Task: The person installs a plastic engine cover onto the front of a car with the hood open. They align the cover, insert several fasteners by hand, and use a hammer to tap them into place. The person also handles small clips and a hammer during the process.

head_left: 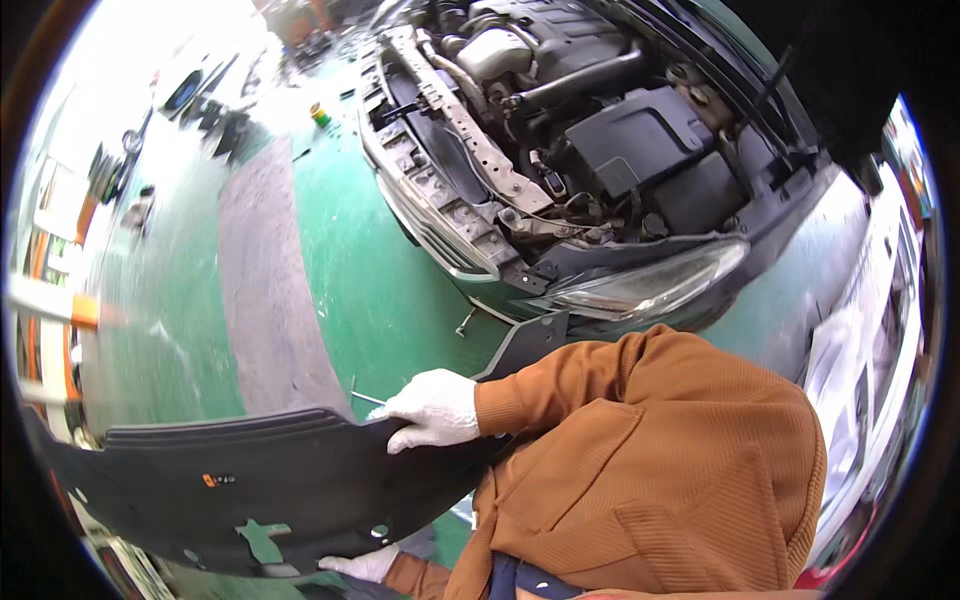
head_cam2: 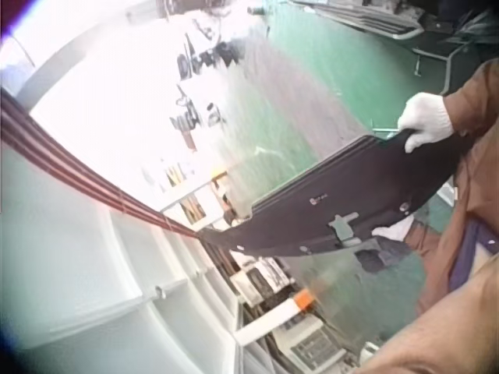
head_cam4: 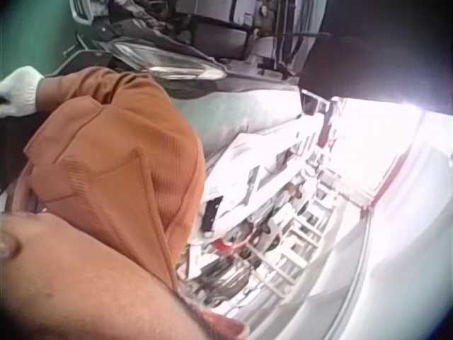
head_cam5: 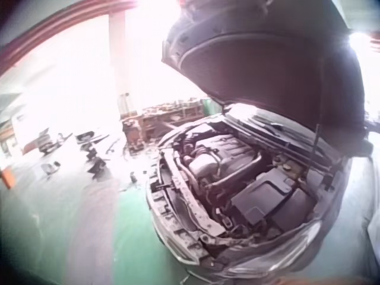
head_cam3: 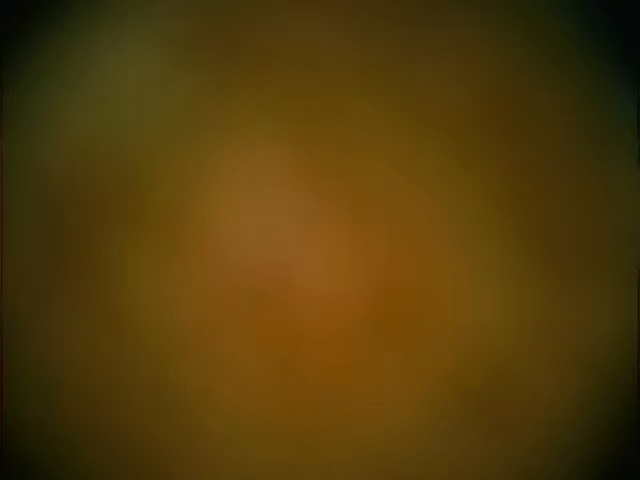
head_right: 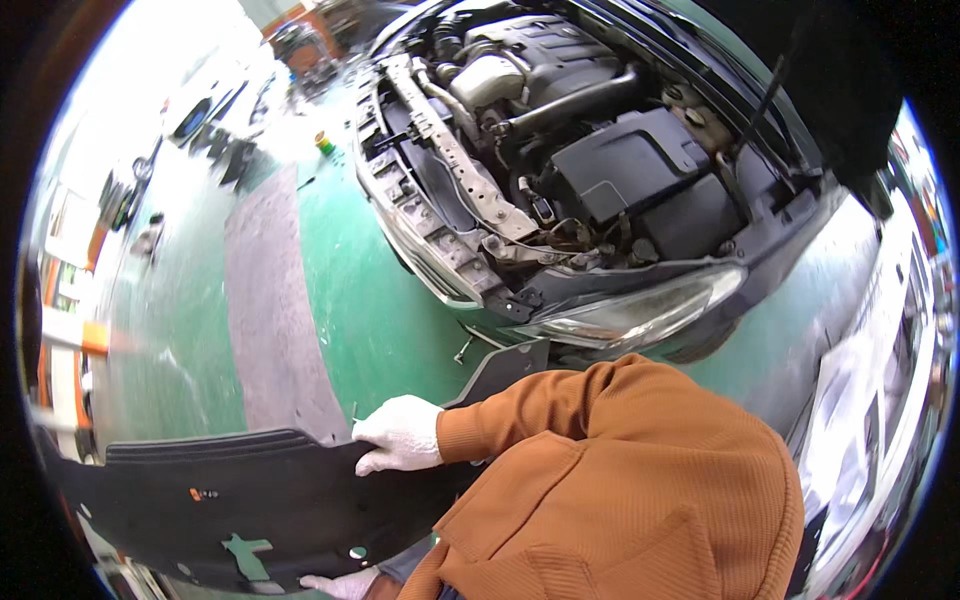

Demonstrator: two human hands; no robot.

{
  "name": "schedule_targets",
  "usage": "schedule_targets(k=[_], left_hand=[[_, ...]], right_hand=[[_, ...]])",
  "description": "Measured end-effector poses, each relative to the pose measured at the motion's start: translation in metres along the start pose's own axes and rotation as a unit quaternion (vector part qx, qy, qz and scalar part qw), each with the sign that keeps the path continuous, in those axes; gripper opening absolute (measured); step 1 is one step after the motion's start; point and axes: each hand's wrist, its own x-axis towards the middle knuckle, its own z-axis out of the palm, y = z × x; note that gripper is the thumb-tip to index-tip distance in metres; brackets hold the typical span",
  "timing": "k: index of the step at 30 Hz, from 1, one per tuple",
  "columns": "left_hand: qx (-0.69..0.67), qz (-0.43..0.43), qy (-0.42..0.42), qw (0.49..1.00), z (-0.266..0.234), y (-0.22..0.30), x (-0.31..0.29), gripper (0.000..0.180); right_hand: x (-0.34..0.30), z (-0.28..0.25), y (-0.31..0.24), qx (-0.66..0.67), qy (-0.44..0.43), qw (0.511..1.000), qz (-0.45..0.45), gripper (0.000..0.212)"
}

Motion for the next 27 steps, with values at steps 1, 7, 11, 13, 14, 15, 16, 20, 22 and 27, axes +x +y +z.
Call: schedule_targets(k=[1,7,11,13,14,15,16,20,22,27], left_hand=[[0.010,0.006,-0.013,1.000,0.032,0.005,0.000,0.092],[0.167,0.158,-0.100,0.968,0.192,-0.031,0.137,0.080],[0.066,-0.043,-0.252,0.964,0.279,-0.072,0.229,0.071],[0.181,0.063,-0.329,0.925,0.331,-0.100,0.255,0.075],[0.143,-0.034,-0.329,0.933,0.363,-0.103,0.249,0.075],[0.107,-0.128,-0.314,0.935,0.395,-0.105,0.243,0.074],[0.097,-0.197,-0.374,0.901,0.416,-0.114,0.251,0.074],[0.060,-0.389,-0.470,0.790,0.500,-0.181,0.269,0.068],[0.085,-0.356,-0.442,0.819,0.543,-0.230,0.251,0.064],[0.235,-0.345,-0.603,0.680,0.618,-0.301,0.243,0.053]], right_hand=[[0.018,-0.002,-0.001,0.009,0.015,1.000,0.008,0.053],[0.093,-0.039,0.041,-0.024,0.229,0.971,0.068,0.051],[0.151,-0.072,0.077,-0.022,0.343,0.936,0.076,0.047],[0.171,-0.101,0.090,-0.040,0.375,0.920,0.108,0.045],[0.177,-0.113,0.097,-0.054,0.395,0.909,0.122,0.045],[0.182,-0.130,0.100,-0.050,0.384,0.907,0.164,0.046],[0.191,-0.141,0.107,-0.067,0.410,0.895,0.159,0.045],[0.194,-0.187,0.148,-0.145,0.529,0.816,0.186,0.044],[0.182,-0.210,0.169,-0.177,0.559,0.776,0.230,0.037],[0.163,-0.238,0.224,-0.279,0.618,0.672,0.297,0.024]])
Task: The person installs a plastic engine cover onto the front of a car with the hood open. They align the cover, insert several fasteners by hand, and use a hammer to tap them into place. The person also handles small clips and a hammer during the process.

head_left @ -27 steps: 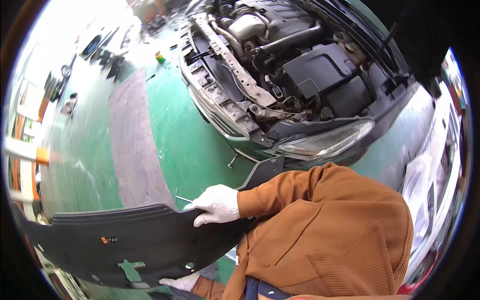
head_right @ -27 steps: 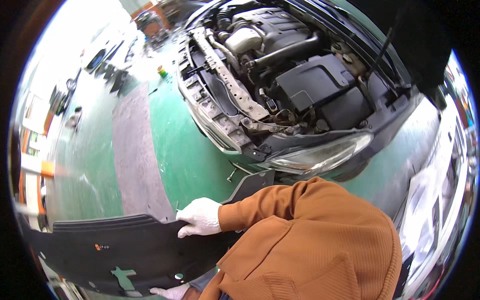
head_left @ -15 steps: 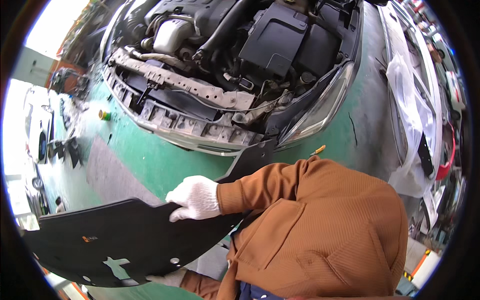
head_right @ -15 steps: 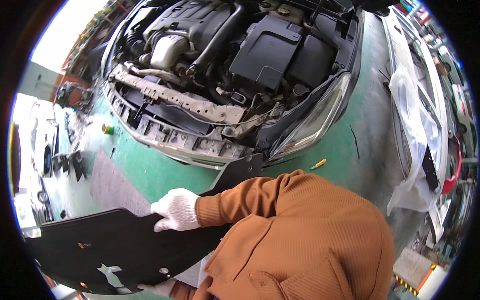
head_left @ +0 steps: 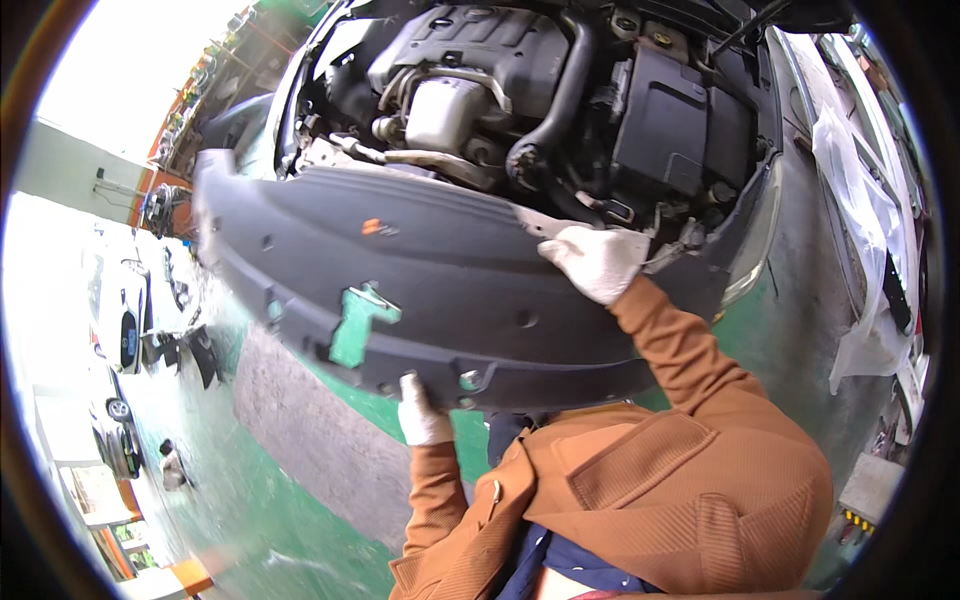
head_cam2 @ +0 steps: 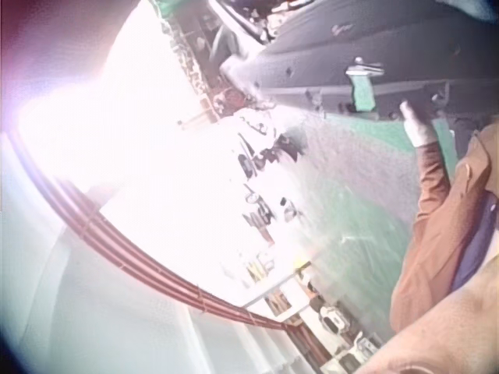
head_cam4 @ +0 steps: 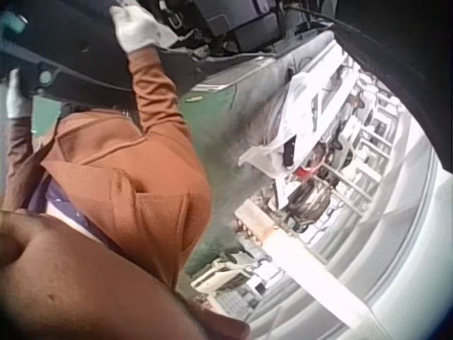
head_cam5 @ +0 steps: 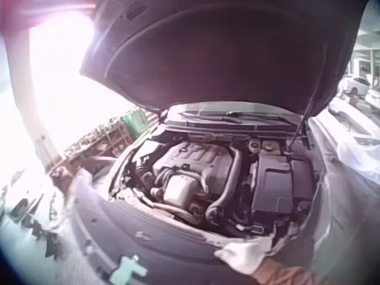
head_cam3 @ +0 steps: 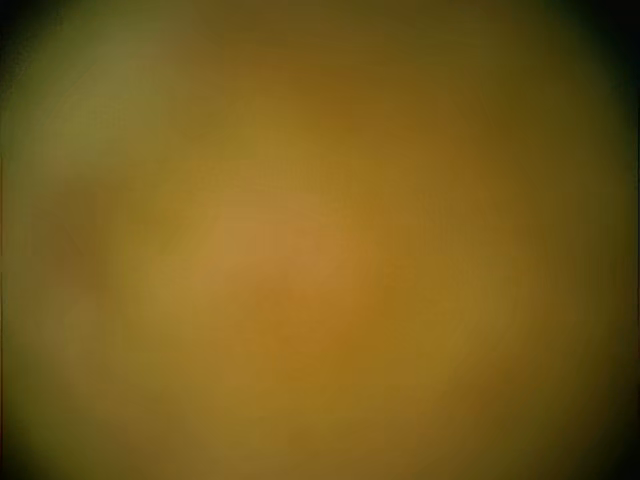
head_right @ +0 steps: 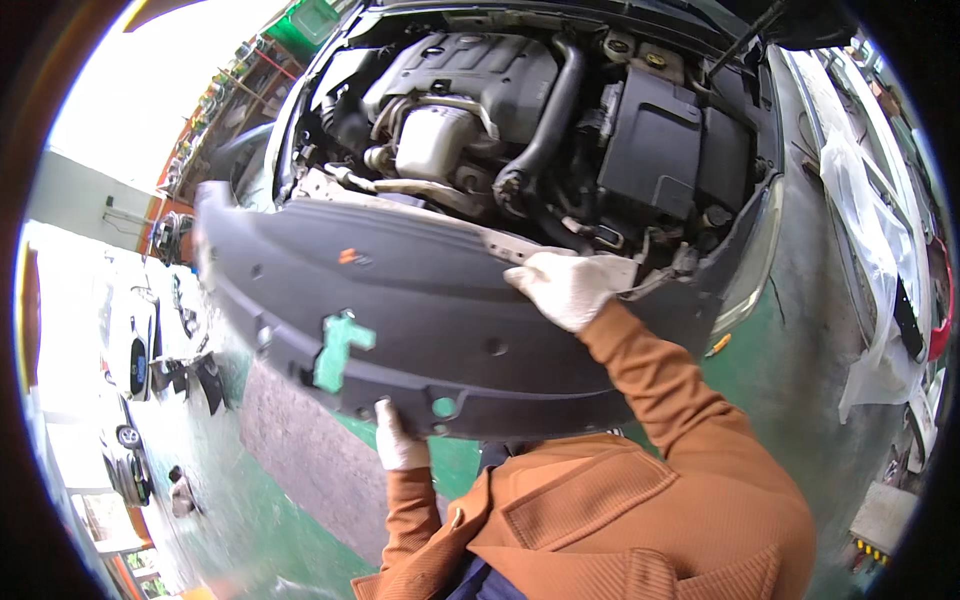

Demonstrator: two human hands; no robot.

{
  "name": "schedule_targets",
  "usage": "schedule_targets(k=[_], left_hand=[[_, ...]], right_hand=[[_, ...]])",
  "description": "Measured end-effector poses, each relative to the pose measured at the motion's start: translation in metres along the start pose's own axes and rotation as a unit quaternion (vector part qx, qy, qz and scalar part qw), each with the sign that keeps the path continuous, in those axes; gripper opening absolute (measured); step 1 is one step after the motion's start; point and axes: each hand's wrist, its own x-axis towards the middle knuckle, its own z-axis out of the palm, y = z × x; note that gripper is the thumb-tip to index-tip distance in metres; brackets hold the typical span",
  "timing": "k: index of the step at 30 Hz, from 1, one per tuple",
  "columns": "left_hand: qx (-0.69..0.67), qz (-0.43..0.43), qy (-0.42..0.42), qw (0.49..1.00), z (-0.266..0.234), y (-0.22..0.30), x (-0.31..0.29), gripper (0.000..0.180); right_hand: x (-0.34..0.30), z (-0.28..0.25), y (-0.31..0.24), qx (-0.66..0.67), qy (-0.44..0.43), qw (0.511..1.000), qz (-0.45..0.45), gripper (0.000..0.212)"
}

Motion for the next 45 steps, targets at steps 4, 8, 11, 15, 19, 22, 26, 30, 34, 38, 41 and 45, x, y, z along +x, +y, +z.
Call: schedule_targets(k=[4,8,11,15,19,22,26,30,34,38,41,45], left_hand=[[0.283,-0.115,-0.116,0.945,-0.012,0.000,0.073,0.051],[0.310,-0.168,-0.225,0.908,-0.011,0.013,0.137,0.075],[0.340,-0.210,-0.335,0.853,-0.003,0.020,0.182,0.080],[0.242,-0.286,-0.445,0.814,0.021,0.007,0.210,0.076],[0.314,-0.400,-0.462,0.727,0.049,0.005,0.218,0.068],[0.263,-0.423,-0.466,0.732,0.014,-0.032,0.238,0.060],[0.292,-0.275,-0.365,0.840,-0.008,0.029,0.239,0.050],[0.241,-0.283,-0.160,0.914,-0.067,0.054,0.270,0.052],[0.231,-0.270,-0.112,0.928,-0.090,0.064,0.302,0.051],[0.240,-0.199,-0.119,0.943,-0.070,0.092,0.315,0.047],[0.263,-0.159,-0.136,0.942,-0.072,0.108,0.339,0.045],[0.297,-0.115,-0.163,0.934,-0.081,0.119,0.396,0.043]], right_hand=[[-0.013,0.018,0.021,-0.083,-0.002,0.986,0.144,0.027],[0.011,0.041,0.022,-0.151,-0.002,0.959,0.238,0.035],[0.044,0.043,0.021,-0.140,-0.038,0.944,0.297,0.041],[0.073,0.045,0.057,-0.166,-0.055,0.934,0.312,0.037],[0.028,0.056,0.078,-0.326,-0.049,0.898,0.290,0.028],[-0.019,0.077,0.079,-0.220,0.011,0.933,0.283,0.027],[-0.061,0.127,0.028,-0.251,0.042,0.943,0.213,0.026],[-0.037,0.203,-0.040,-0.149,0.006,0.976,0.157,0.030],[0.019,0.273,-0.070,-0.082,-0.111,0.988,0.063,0.043],[0.059,0.309,-0.069,-0.139,-0.222,0.964,0.052,0.055],[0.065,0.317,-0.071,-0.183,-0.268,0.944,0.063,0.042],[0.060,0.312,-0.079,-0.201,-0.286,0.935,0.052,0.030]])
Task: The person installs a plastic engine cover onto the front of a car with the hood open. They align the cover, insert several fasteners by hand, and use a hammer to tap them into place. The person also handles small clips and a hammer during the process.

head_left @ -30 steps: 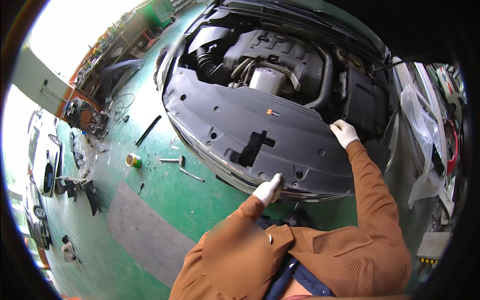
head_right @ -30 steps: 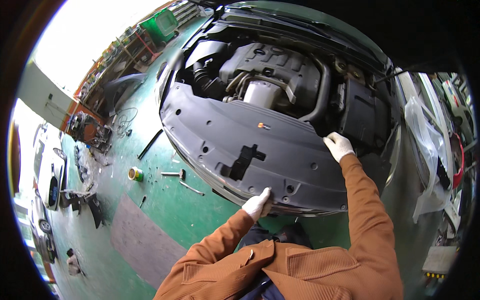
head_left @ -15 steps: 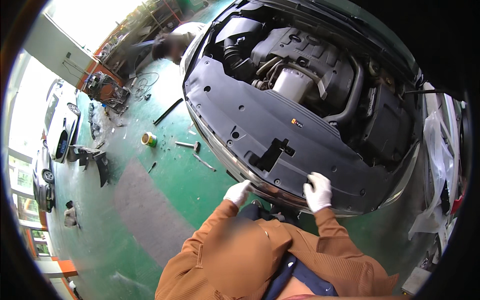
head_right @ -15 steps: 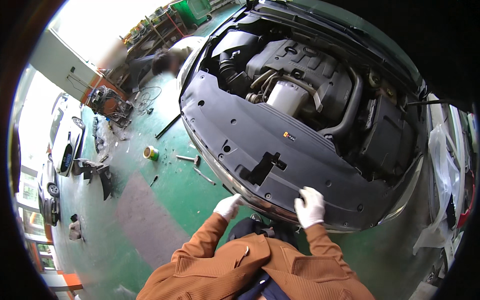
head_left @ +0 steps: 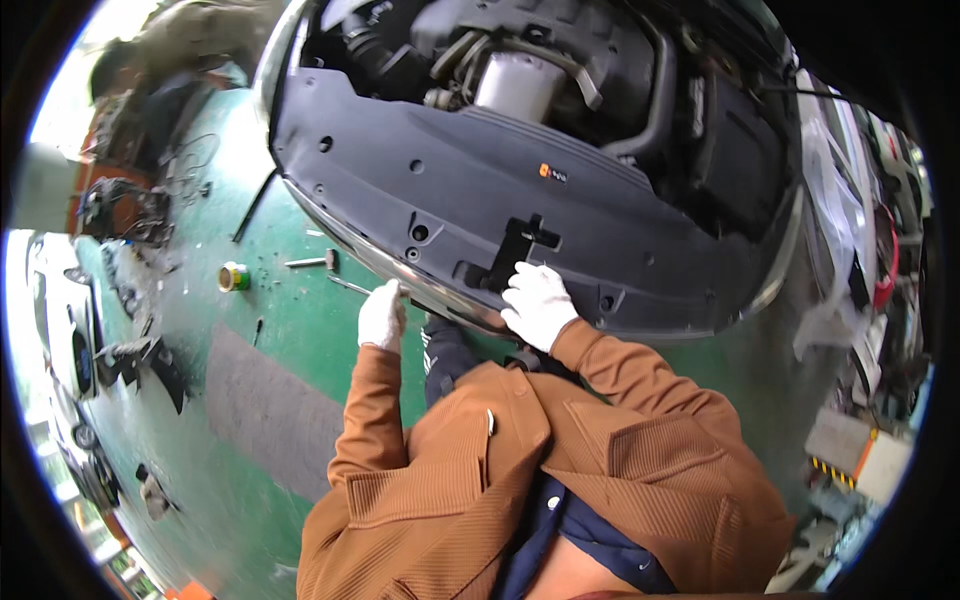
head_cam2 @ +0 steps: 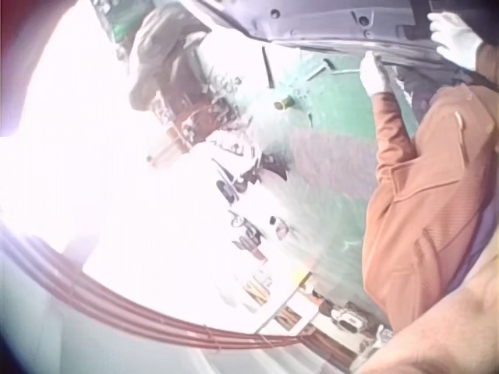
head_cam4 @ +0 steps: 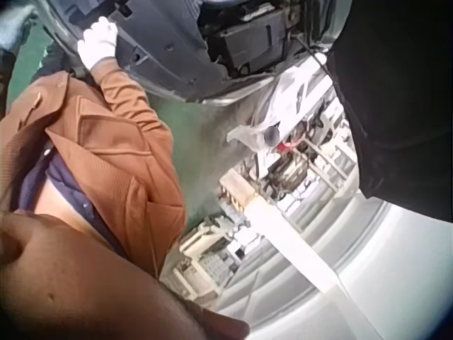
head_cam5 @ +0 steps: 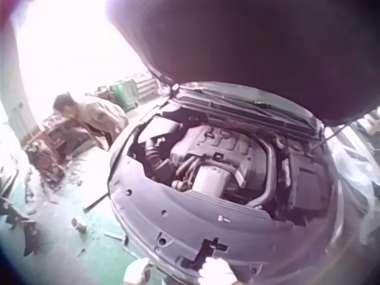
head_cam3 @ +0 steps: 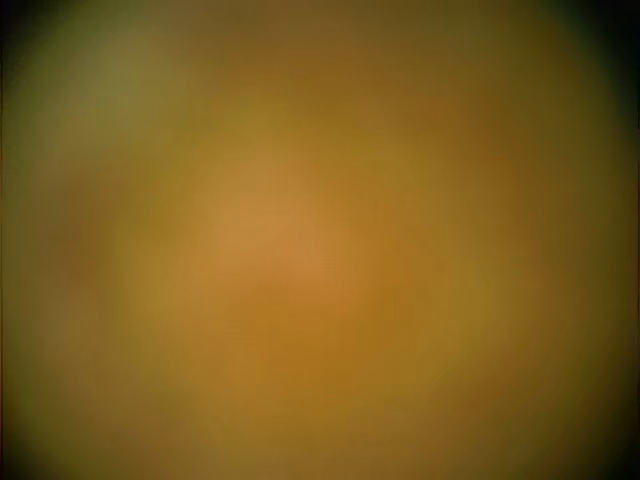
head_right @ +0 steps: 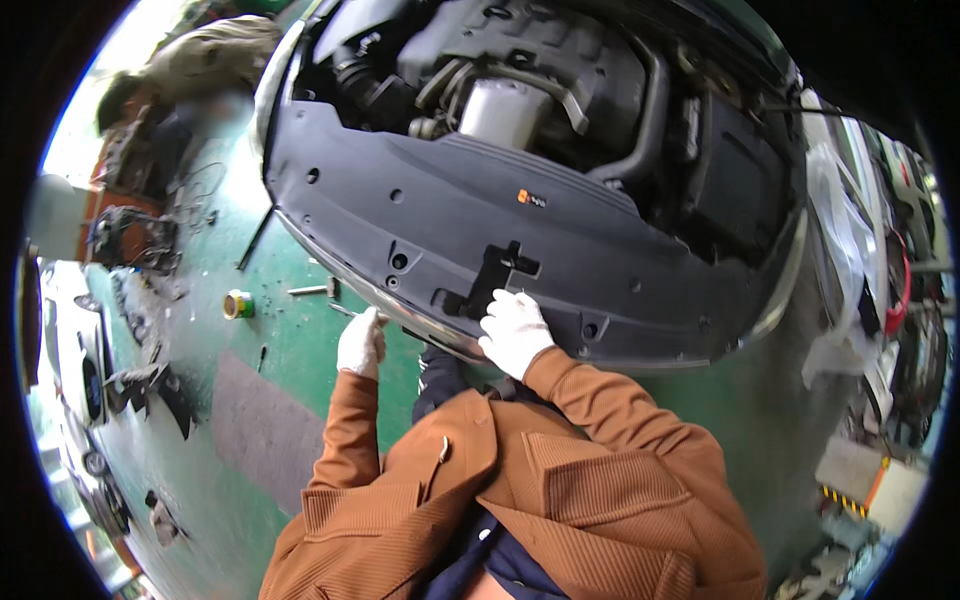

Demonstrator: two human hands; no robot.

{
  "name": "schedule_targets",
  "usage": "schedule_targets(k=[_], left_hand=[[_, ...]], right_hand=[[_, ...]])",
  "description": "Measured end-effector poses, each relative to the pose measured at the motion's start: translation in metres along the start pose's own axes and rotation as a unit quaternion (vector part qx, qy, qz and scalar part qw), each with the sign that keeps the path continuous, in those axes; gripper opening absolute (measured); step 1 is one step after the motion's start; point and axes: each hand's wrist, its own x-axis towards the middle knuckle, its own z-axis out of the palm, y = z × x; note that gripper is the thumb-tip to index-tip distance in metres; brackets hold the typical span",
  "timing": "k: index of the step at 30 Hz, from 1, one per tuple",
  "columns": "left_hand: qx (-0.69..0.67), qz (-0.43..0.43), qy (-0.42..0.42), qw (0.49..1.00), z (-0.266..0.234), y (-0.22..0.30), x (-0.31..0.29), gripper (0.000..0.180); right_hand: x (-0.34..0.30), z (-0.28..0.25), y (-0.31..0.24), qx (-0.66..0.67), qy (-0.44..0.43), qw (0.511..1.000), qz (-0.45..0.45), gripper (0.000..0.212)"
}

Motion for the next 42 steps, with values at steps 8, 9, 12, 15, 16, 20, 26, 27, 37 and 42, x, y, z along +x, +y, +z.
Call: schedule_targets(k=[8,9,12,15,16,20,26,27,37,42], left_hand=[[0.093,0.221,-0.018,0.971,-0.026,0.065,0.089,0.031],[0.128,0.230,-0.036,0.964,-0.024,0.079,0.098,0.034],[0.265,0.261,-0.077,0.925,-0.016,0.106,0.122,0.046],[0.400,0.331,-0.065,0.852,-0.009,0.117,0.140,0.060],[0.445,0.308,-0.066,0.838,-0.013,0.125,0.141,0.063],[0.507,0.235,-0.022,0.829,-0.023,0.134,0.157,0.075],[0.486,0.213,0.089,0.843,-0.068,0.145,0.198,0.089],[0.474,0.213,0.107,0.848,-0.080,0.143,0.211,0.089],[0.286,0.114,0.201,0.930,-0.145,0.155,0.281,0.075],[0.342,0.096,0.146,0.923,-0.156,0.158,0.287,0.063]], right_hand=[[-0.001,0.009,-0.016,0.004,0.063,0.981,0.182,0.035],[0.000,0.010,-0.015,0.003,0.078,0.977,0.199,0.037],[0.010,0.010,-0.023,-0.027,0.096,0.966,0.238,0.032],[0.016,0.018,-0.034,-0.087,0.071,0.957,0.269,0.022],[0.020,0.020,-0.036,-0.110,0.059,0.955,0.268,0.020],[0.025,0.016,-0.057,-0.128,0.050,0.950,0.280,0.018],[0.053,-0.025,0.000,0.037,0.205,0.946,0.248,0.018],[0.060,-0.030,0.019,0.014,0.277,0.934,0.227,0.024],[0.148,-0.067,0.161,-0.071,0.074,0.867,0.487,0.075],[0.143,-0.077,0.147,-0.104,0.106,0.874,0.463,0.072]])
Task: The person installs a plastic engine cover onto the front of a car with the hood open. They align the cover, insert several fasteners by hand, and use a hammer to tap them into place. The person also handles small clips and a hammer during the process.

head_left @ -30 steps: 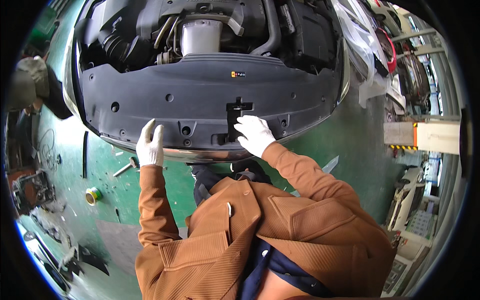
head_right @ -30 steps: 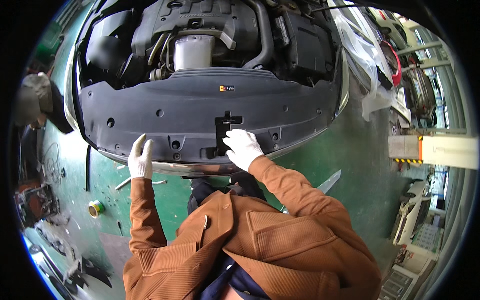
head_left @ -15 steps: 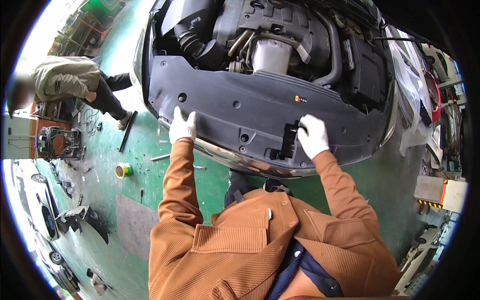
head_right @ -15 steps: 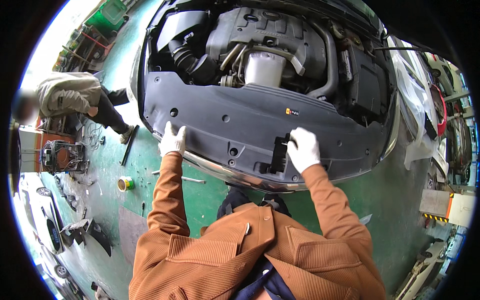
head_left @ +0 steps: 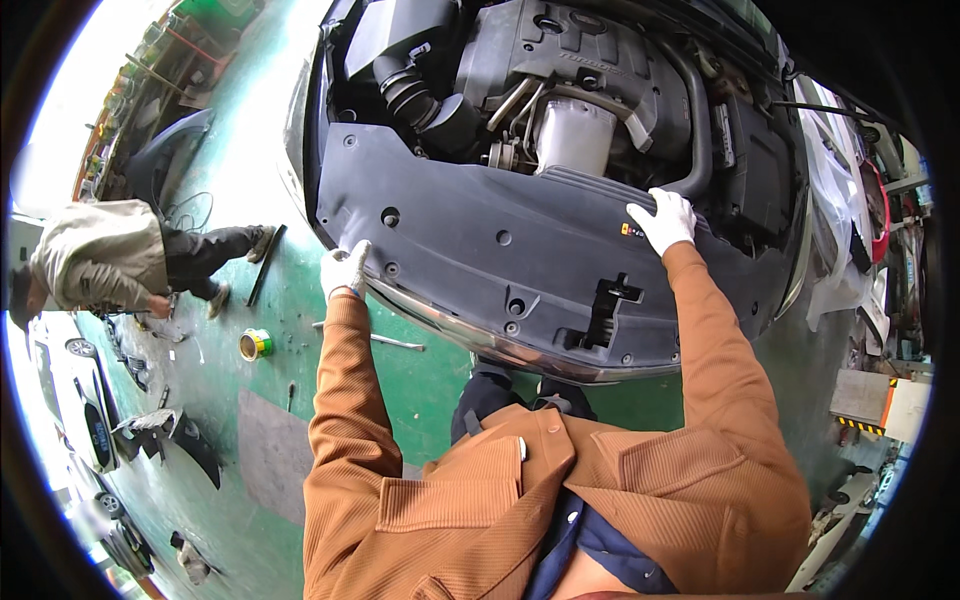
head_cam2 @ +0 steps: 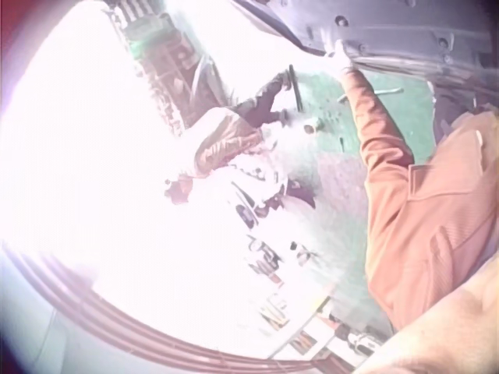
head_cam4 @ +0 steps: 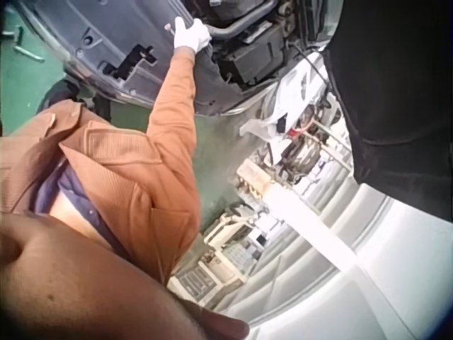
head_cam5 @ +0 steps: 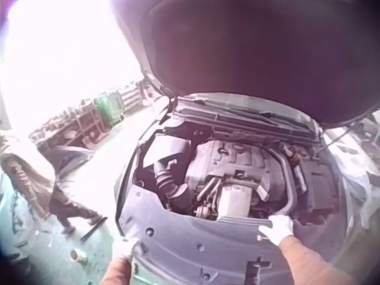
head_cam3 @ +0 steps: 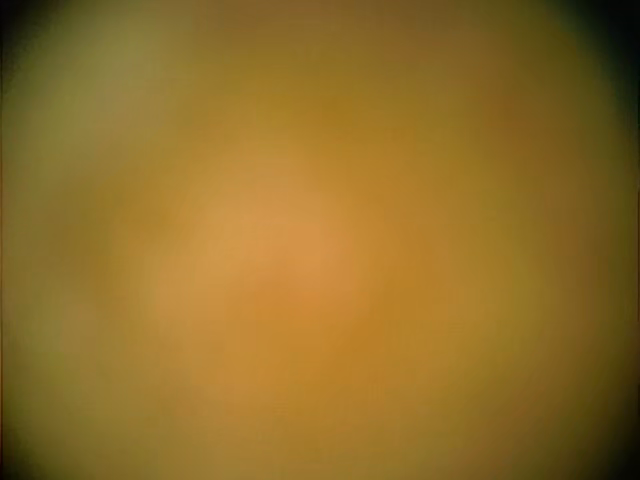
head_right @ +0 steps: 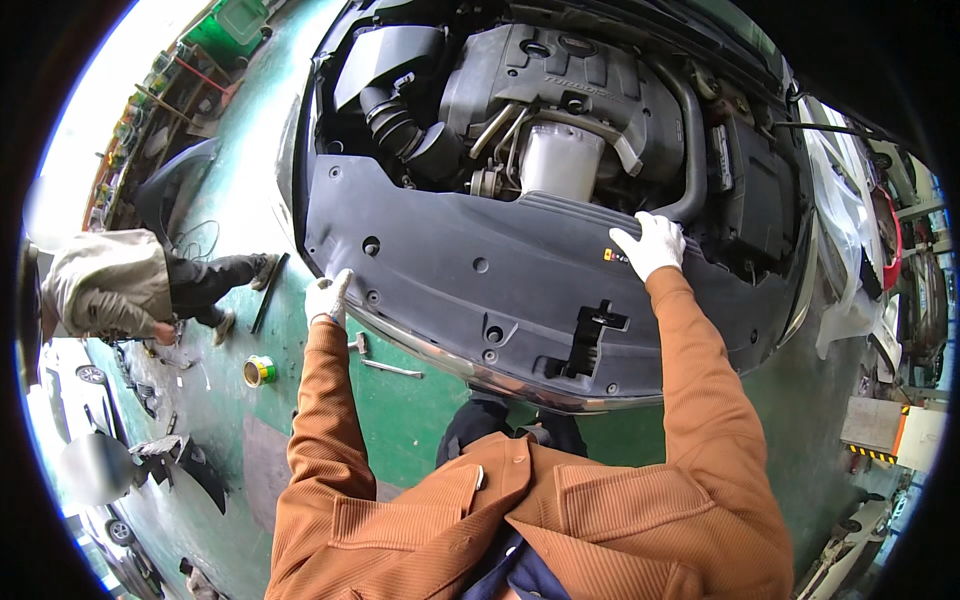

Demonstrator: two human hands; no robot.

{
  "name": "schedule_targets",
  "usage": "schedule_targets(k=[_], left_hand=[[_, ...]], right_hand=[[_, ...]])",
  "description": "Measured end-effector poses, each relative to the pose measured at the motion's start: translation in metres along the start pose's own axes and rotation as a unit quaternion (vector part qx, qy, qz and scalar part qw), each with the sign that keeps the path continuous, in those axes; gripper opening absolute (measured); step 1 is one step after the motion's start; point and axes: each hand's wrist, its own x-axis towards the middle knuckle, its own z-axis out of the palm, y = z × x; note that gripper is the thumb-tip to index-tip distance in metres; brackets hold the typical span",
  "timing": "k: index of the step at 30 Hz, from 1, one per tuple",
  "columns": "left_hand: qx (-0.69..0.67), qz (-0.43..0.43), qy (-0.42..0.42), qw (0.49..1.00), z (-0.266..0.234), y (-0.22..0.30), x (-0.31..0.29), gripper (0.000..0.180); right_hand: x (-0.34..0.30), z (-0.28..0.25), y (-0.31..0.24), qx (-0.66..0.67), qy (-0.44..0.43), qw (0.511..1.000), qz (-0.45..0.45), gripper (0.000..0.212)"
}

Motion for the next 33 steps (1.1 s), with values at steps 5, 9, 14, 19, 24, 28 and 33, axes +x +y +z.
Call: schedule_targets(k=[5,9,14,19,24,28,33], left_hand=[[-0.044,0.012,0.041,0.998,0.005,0.003,0.003,0.055],[-0.150,-0.001,-0.013,0.989,0.004,-0.027,0.027,0.059],[-0.101,0.000,0.071,0.992,0.029,-0.029,0.026,0.087],[-0.105,-0.015,0.062,0.992,0.027,-0.010,0.004,0.094],[-0.051,-0.072,0.038,0.995,0.003,-0.038,0.021,0.100],[-0.043,-0.046,0.047,0.997,-0.019,-0.033,0.025,0.098],[-0.045,0.055,0.090,0.993,-0.048,-0.006,0.058,0.083]], right_hand=[[0.023,-0.012,-0.008,0.018,-0.088,0.996,0.022,0.068],[0.023,-0.023,-0.005,0.036,-0.064,0.997,-0.006,0.065],[0.037,-0.020,-0.003,0.015,-0.135,0.991,0.010,0.071],[0.037,-0.013,0.007,0.037,-0.124,0.992,-0.005,0.070],[0.030,0.008,0.004,0.033,-0.025,0.999,-0.031,0.056],[0.034,0.023,-0.001,0.038,0.031,0.998,-0.035,0.049],[0.041,0.015,0.000,0.077,-0.003,0.995,-0.068,0.048]])
